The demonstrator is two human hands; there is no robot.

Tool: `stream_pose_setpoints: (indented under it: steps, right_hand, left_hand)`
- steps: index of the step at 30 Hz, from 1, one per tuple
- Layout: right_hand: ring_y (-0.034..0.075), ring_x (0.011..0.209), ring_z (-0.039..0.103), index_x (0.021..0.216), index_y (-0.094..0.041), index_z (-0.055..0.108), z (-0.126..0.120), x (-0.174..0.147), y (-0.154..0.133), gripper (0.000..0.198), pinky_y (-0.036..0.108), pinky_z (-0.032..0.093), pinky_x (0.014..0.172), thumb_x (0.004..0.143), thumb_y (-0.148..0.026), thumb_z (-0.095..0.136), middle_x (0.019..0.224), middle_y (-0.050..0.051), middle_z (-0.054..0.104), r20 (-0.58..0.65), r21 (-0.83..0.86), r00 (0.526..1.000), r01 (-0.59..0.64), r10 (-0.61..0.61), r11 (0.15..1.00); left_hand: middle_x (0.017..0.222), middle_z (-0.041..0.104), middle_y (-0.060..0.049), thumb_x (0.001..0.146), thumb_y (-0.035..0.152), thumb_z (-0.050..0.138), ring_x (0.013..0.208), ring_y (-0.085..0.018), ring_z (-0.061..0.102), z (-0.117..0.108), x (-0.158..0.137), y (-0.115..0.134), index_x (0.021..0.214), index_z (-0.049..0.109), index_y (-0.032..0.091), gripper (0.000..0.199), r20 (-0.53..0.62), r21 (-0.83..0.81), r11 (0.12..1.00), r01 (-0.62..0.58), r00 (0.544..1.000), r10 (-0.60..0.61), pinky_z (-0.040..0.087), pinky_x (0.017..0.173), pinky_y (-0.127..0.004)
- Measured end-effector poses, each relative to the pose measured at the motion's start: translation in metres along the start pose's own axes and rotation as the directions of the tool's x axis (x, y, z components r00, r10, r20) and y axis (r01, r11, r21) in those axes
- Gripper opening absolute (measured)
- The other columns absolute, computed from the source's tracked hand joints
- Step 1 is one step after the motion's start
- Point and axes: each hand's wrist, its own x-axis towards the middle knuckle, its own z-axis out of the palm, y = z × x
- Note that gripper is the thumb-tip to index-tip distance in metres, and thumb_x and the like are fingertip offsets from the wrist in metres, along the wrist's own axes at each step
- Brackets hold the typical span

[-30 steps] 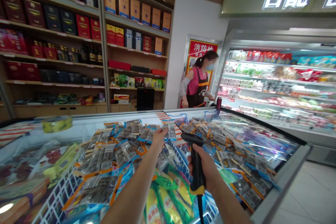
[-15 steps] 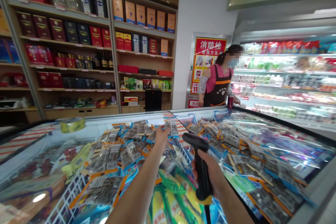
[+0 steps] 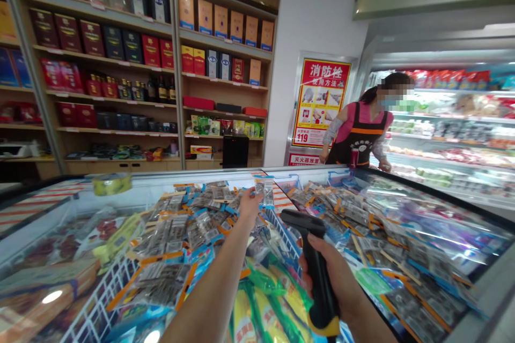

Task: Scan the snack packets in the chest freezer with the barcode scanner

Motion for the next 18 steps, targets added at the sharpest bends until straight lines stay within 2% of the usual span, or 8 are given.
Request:
stream_pose_setpoints:
  steps: [3, 6, 9, 11, 16, 18]
  right_hand:
    - [0.009, 0.028, 0.044, 0.076, -0.016, 0.052, -0.005, 0.004, 0.000, 0.026, 0.018, 0.034, 0.026, 0.070, -0.042, 0.053, 0.043, -0.003, 0.052, -0.026, 0.013, 1.000, -0.005, 0.005, 1.000]
    - [0.009, 0.027, 0.044, 0.078, -0.017, 0.052, -0.015, 0.013, -0.005, 0.026, 0.018, 0.034, 0.025, 0.068, -0.040, 0.057, 0.042, -0.004, 0.052, -0.145, -0.012, 0.988, 0.046, -0.047, 0.999]
    - [0.010, 0.027, 0.045, 0.078, -0.017, 0.051, -0.027, 0.025, -0.012, 0.026, 0.019, 0.035, 0.026, 0.065, -0.038, 0.060, 0.041, -0.005, 0.052, -0.229, -0.014, 0.964, 0.137, -0.137, 0.990]
    - [0.010, 0.028, 0.046, 0.075, -0.017, 0.051, -0.034, 0.032, -0.018, 0.025, 0.019, 0.036, 0.026, 0.063, -0.038, 0.060, 0.040, -0.005, 0.052, -0.254, 0.015, 0.950, 0.191, -0.181, 0.981]
    - [0.011, 0.028, 0.047, 0.071, -0.017, 0.051, -0.050, 0.045, -0.032, 0.024, 0.020, 0.036, 0.025, 0.063, -0.038, 0.060, 0.039, -0.004, 0.052, -0.313, 0.006, 0.923, 0.239, -0.225, 0.971]
    - [0.011, 0.027, 0.046, 0.071, -0.017, 0.051, -0.056, 0.050, -0.036, 0.024, 0.020, 0.036, 0.026, 0.064, -0.038, 0.059, 0.037, -0.005, 0.052, -0.326, -0.002, 0.910, 0.271, -0.257, 0.963]
  left_hand:
    - [0.067, 0.059, -0.002, 0.061, 0.017, 0.057, 0.057, -0.014, 0.057, 0.000, 0.001, 0.002, 0.096, 0.053, 0.015, 0.035, -0.019, 0.092, 0.996, -0.014, 1.000, 0.016, 0.043, 0.056, -0.025]
    - [0.071, 0.061, -0.004, 0.063, 0.017, 0.055, 0.061, -0.015, 0.057, -0.001, -0.001, 0.006, 0.095, 0.055, 0.016, 0.032, -0.054, 0.363, 0.930, -0.063, 0.995, 0.088, 0.042, 0.058, -0.025]
    - [0.076, 0.062, -0.008, 0.064, 0.024, 0.057, 0.073, -0.021, 0.058, -0.003, -0.009, 0.015, 0.094, 0.056, 0.018, 0.031, -0.068, 0.677, 0.728, -0.111, 0.975, 0.212, 0.041, 0.065, -0.029]
    - [0.082, 0.063, -0.010, 0.066, 0.028, 0.056, 0.081, -0.025, 0.057, -0.005, -0.016, 0.023, 0.097, 0.055, 0.020, 0.033, -0.061, 0.808, 0.578, -0.112, 0.960, 0.272, 0.040, 0.070, -0.031]
    - [0.089, 0.061, -0.015, 0.071, 0.025, 0.045, 0.085, -0.030, 0.055, -0.020, -0.027, 0.045, 0.104, 0.052, 0.018, 0.034, 0.003, 0.967, 0.246, -0.066, 0.969, 0.247, 0.039, 0.070, -0.038]
    - [0.092, 0.060, -0.016, 0.071, 0.022, 0.043, 0.092, -0.031, 0.051, -0.025, -0.030, 0.054, 0.102, 0.054, 0.017, 0.033, 0.020, 0.992, 0.113, -0.054, 0.959, 0.281, 0.038, 0.074, -0.040]
